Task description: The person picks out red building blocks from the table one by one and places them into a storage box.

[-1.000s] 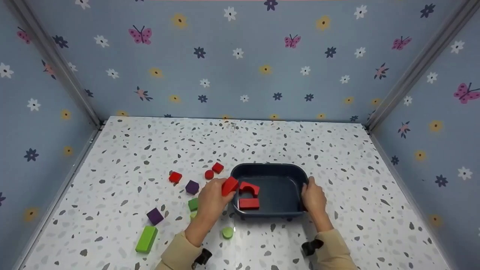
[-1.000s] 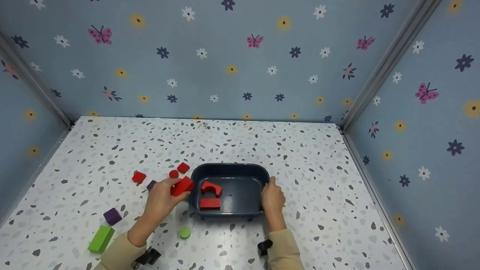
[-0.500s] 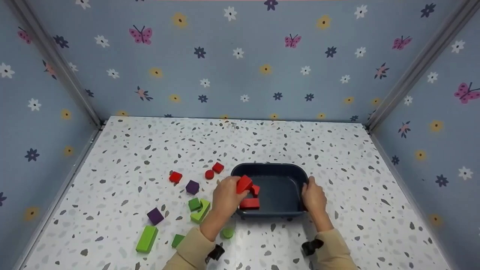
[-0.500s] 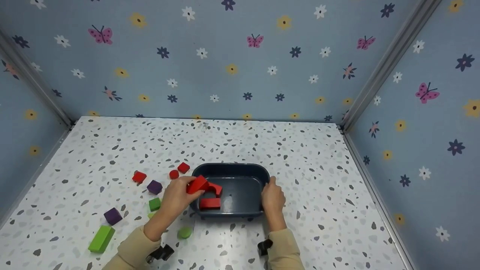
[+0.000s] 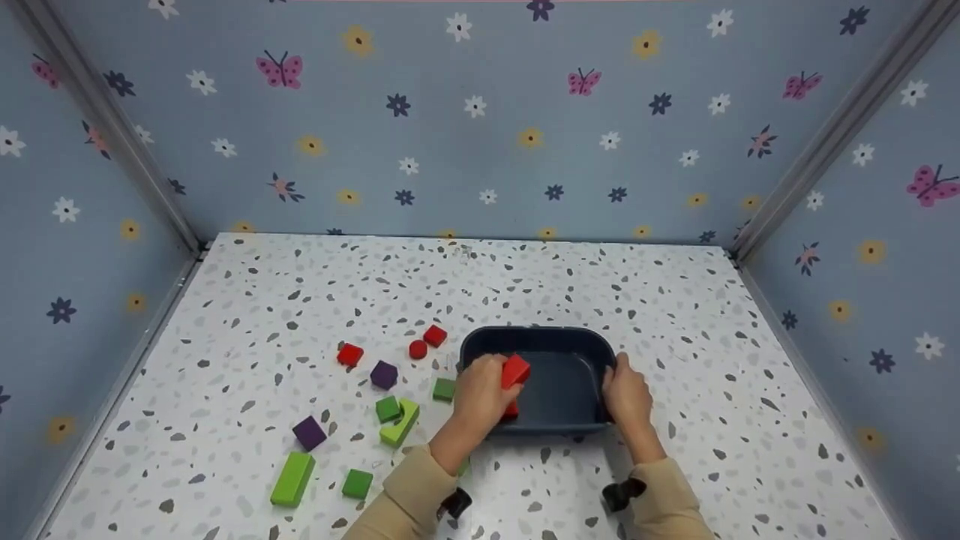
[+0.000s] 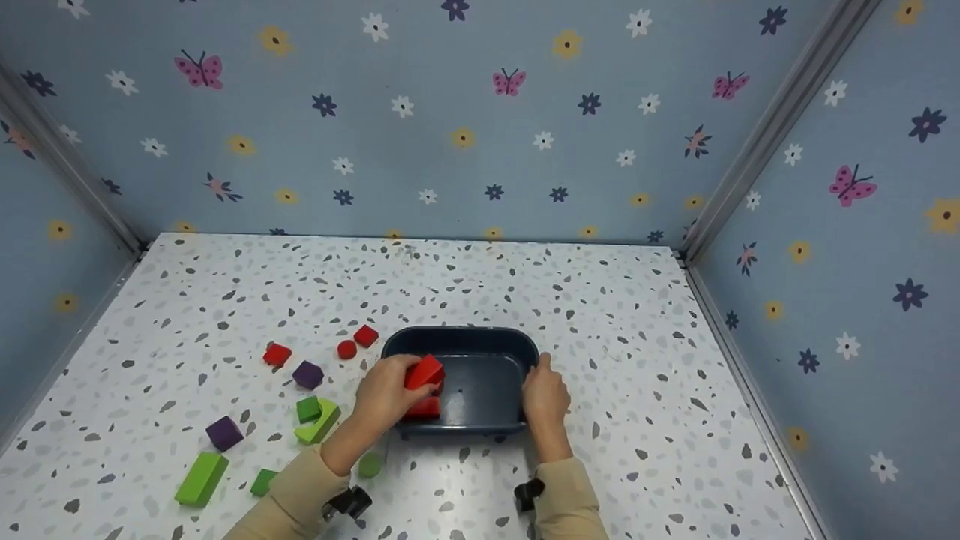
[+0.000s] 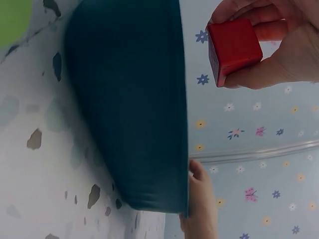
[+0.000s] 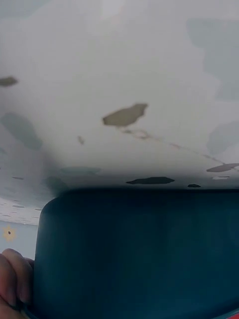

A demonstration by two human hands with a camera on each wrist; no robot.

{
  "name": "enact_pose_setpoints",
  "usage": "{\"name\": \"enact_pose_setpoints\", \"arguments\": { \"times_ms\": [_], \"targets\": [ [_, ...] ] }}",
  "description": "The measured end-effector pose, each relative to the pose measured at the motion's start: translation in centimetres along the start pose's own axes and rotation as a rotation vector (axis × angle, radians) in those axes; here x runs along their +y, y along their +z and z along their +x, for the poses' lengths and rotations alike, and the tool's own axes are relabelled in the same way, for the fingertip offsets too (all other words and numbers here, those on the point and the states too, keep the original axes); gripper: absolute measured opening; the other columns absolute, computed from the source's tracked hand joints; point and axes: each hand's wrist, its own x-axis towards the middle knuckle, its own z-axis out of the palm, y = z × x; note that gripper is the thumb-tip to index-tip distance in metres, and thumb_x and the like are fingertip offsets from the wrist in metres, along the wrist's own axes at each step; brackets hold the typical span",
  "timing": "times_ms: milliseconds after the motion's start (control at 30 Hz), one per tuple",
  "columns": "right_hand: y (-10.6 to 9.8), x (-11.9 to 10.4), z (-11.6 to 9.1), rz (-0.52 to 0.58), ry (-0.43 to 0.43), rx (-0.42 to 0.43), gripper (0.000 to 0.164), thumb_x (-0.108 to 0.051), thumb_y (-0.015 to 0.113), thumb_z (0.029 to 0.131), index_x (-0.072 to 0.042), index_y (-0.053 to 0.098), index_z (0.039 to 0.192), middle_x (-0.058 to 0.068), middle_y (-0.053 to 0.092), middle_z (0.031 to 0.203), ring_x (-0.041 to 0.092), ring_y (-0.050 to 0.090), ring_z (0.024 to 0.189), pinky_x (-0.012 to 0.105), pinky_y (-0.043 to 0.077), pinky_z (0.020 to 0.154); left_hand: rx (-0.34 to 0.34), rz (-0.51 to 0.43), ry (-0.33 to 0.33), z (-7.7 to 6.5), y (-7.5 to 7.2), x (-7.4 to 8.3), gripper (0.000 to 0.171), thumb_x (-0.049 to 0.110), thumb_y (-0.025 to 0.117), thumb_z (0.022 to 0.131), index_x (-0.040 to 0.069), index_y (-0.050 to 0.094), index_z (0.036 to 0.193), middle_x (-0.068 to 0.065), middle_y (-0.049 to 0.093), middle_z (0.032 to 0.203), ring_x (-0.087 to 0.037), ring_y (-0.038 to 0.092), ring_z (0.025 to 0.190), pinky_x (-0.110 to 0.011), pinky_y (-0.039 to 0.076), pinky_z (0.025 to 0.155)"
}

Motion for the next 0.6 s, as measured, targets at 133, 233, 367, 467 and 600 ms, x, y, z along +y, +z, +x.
{"name": "enact_pose_setpoints", "arguments": {
  "times_ms": [133,233,367,467,600],
  "targets": [
    [0.0,-0.1,0.1,-0.004,0.016,-0.016,0.015,-0.015,0.046,0.091,-0.002,0.046,0.098,0.024,0.059,0.081,0.038,0.059,0.068,0.048,0.042,0.051,-0.005,0.019,0.02,0.1,0.9,0.3,0.033,0.018,0.076,0.069,0.0,0.065,0.094,-0.008,0.061,0.079,-0.019,0.055,0.066,-0.031,0.046,0.056],
    [0.0,-0.1,0.1,-0.003,0.012,-0.014,0.014,-0.014,0.046,0.091,-0.001,0.046,0.098,0.024,0.059,0.081,0.038,0.058,0.068,0.048,0.042,0.051,0.011,0.032,0.046,0.2,1.7,0.5,0.03,0.018,0.076,0.068,0.0,0.064,0.088,-0.007,0.059,0.074,-0.018,0.054,0.062,-0.031,0.045,0.054],
    [0.0,0.0,0.0,-0.004,0.002,-0.001,0.014,-0.014,0.047,0.091,-0.001,0.046,0.097,0.025,0.059,0.08,0.039,0.058,0.068,0.048,0.042,0.05,0.009,0.063,0.062,0.2,2.5,0.9,0.029,0.019,0.077,0.067,0.001,0.064,0.085,-0.006,0.058,0.072,-0.018,0.055,0.062,-0.031,0.045,0.053],
    [0.1,0.1,0.0,-0.002,-0.008,0.001,0.014,-0.013,0.047,0.091,-0.001,0.046,0.097,0.025,0.059,0.08,0.039,0.058,0.067,0.049,0.041,0.05,-0.022,0.074,0.055,0.3,3.1,1.2,0.029,0.02,0.078,0.067,0.002,0.063,0.084,-0.007,0.058,0.073,-0.018,0.056,0.063,-0.031,0.046,0.054],
    [0.2,0.1,0.0,0.004,-0.033,0.022,0.013,-0.012,0.047,0.09,0.0,0.045,0.096,0.026,0.058,0.078,0.041,0.058,0.067,0.049,0.041,0.049,-0.066,0.08,0.035,0.5,3.8,1.6,0.027,0.02,0.078,0.068,0.002,0.061,0.08,-0.007,0.057,0.071,-0.02,0.056,0.061,-0.031,0.045,0.052]
  ]
}}
